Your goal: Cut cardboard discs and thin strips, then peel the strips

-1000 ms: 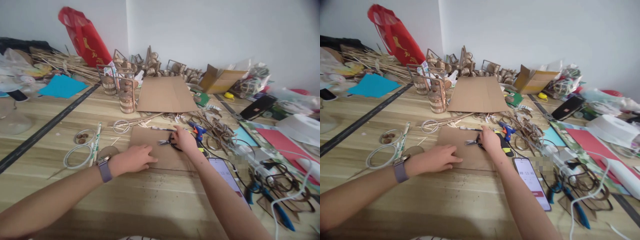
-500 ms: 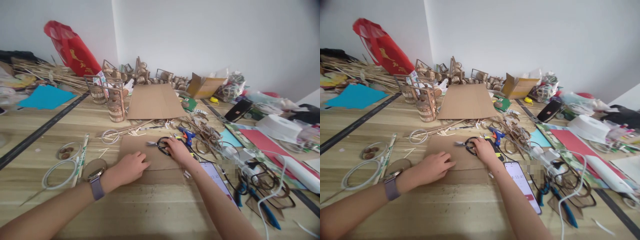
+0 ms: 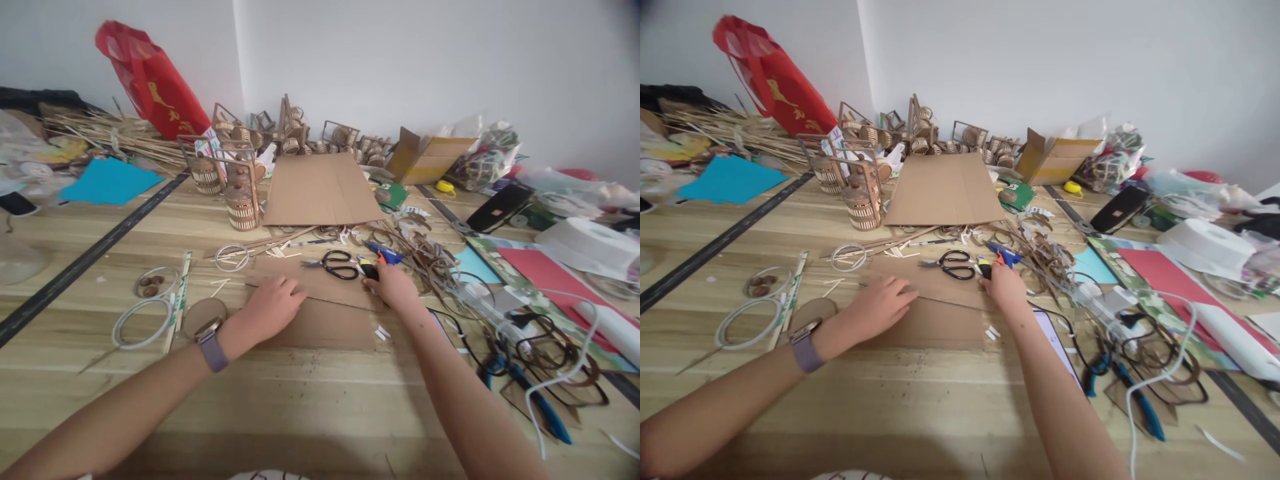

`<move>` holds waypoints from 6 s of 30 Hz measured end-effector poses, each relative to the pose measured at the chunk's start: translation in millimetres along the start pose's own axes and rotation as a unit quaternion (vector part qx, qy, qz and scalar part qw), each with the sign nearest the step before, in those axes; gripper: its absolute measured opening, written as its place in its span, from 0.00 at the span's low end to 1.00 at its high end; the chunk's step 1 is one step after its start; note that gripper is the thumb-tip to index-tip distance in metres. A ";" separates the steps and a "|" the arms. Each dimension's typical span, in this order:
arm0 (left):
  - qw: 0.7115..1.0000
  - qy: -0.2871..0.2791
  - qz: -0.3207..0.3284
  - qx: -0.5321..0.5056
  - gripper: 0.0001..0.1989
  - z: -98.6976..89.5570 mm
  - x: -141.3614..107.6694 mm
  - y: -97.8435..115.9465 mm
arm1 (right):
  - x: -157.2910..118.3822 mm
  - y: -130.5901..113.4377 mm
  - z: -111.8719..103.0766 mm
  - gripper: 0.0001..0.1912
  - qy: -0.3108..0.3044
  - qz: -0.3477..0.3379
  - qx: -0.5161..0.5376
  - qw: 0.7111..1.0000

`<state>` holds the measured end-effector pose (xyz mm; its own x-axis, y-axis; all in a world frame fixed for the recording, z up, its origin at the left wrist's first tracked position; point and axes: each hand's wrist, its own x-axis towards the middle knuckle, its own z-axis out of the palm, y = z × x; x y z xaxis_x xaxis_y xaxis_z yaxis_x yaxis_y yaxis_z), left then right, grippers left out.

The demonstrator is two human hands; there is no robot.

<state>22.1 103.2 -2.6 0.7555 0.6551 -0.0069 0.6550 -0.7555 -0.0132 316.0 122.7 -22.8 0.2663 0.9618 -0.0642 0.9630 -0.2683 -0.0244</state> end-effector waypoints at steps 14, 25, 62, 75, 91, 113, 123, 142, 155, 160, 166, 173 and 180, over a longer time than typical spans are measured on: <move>0.935 0.003 -0.080 -0.347 0.19 21.2 -75.5 42.3 | -147.0 -24.5 -8.3 0.22 0.182 -0.079 0.222 0.955; 0.313 -0.038 -0.265 -0.911 0.46 18.7 -52.4 103.9 | -196.3 -35.9 15.7 0.23 0.171 -0.141 0.303 0.927; 0.306 -0.024 -0.288 -0.907 0.43 53.0 -67.8 84.9 | -72.8 75.4 -0.2 0.34 0.050 0.260 -0.023 0.964; 0.335 0.001 -0.284 -0.898 0.52 20.6 -61.7 98.3 | -176.1 -39.4 -16.6 0.28 0.015 -0.176 0.221 0.959; 0.774 0.040 -0.225 -0.590 0.13 11.0 -92.8 62.6 | -145.8 24.1 23.4 0.21 -0.003 0.078 0.448 0.891; 0.919 0.176 -0.272 -0.226 0.21 56.3 -108.9 24.0 | -146.1 2.5 24.7 0.11 0.001 0.104 0.435 0.894; 0.916 0.196 -0.275 -0.217 0.20 59.6 -116.9 34.1 | -148.4 3.1 19.3 0.11 -0.007 0.103 0.444 0.890; 0.836 0.160 -0.368 -0.374 0.20 32.7 -116.1 34.9 | -138.9 12.7 8.6 0.19 -0.088 0.189 0.591 0.780; 0.890 0.161 -0.297 -0.306 0.14 43.0 -143.2 40.0 | -161.6 16.5 -1.8 0.24 -0.142 0.216 0.547 0.796; 0.910 0.178 -0.279 -0.249 0.13 48.1 -152.7 44.9 | -179.6 14.9 -3.2 0.26 -0.178 0.171 0.496 0.832; 0.930 0.213 -0.240 -0.179 0.13 41.7 -147.6 45.5 | -182.1 16.0 -12.7 0.31 -0.193 0.107 0.482 0.848; 0.958 0.208 -0.122 -0.152 0.12 18.1 -124.6 34.5 | -181.0 2.4 -26.7 0.29 -0.306 0.058 0.587 0.747; 0.980 0.179 -0.016 -0.088 0.14 14.3 -70.4 14.8 | -168.4 -8.1 -34.1 0.18 -0.331 -0.088 0.492 0.801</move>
<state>-21.6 45.9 -16.6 0.6708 0.6580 0.3422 0.6465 -0.7448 0.1651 264.7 -35.2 22.2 -0.2631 0.8372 -0.4795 0.3983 -0.3585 -0.8443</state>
